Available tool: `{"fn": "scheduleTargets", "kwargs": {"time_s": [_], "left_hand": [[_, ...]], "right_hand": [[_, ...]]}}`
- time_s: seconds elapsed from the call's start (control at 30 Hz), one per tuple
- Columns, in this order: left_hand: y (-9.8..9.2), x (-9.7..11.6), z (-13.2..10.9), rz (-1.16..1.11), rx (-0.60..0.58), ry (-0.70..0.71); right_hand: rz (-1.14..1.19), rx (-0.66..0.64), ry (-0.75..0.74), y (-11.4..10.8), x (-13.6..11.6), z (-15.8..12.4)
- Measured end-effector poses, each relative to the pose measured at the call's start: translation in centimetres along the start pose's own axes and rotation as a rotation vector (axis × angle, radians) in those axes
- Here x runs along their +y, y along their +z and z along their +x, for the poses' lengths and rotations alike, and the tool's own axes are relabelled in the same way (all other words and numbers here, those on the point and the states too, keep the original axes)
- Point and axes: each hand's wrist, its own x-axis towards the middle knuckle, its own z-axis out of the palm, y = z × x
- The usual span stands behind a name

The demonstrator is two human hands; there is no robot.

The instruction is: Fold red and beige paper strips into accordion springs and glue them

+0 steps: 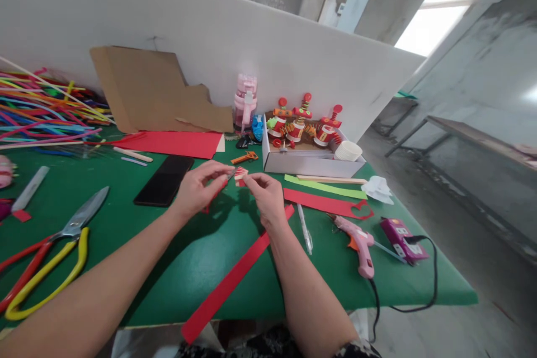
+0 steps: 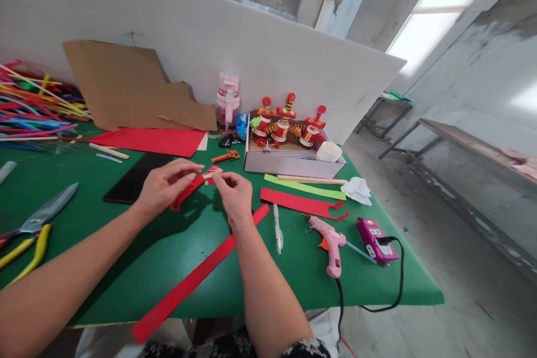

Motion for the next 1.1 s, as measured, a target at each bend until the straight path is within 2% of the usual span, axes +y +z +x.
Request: {"fn": "scheduleTargets", "kwargs": {"time_s": [0.1, 0.23, 0.4, 0.6, 0.83, 1.1], "left_hand": [[0.0, 0.1, 0.2, -0.231, 0.047, -0.340], [0.4, 0.3, 0.3, -0.417, -0.064, -0.465], [0.5, 0.6, 0.3, -0.436, 0.002, -0.482], [0.5, 0.6, 0.2, -0.315, -0.020, -0.466], [0.7, 0.5, 0.2, -0.408, -0.024, -0.521], [0.5, 1.2, 0.5, -0.276, -0.003, -0.464]], "right_hand": [[-0.018, 0.003, -0.085, 0.2, 0.2, -0.1], [-0.102, 0.040, -0.177, 0.5, 0.4, -0.3], [-0.186, 0.067, -0.203, 0.6, 0.6, -0.4], [-0.281, 0.072, -0.255, 0.6, 0.8, -0.3], [-0.361, 0.089, -0.335, 0.6, 0.8, -0.6], [-0.342, 0.002, -0.313, 0.5, 1.0, -0.2]]}}
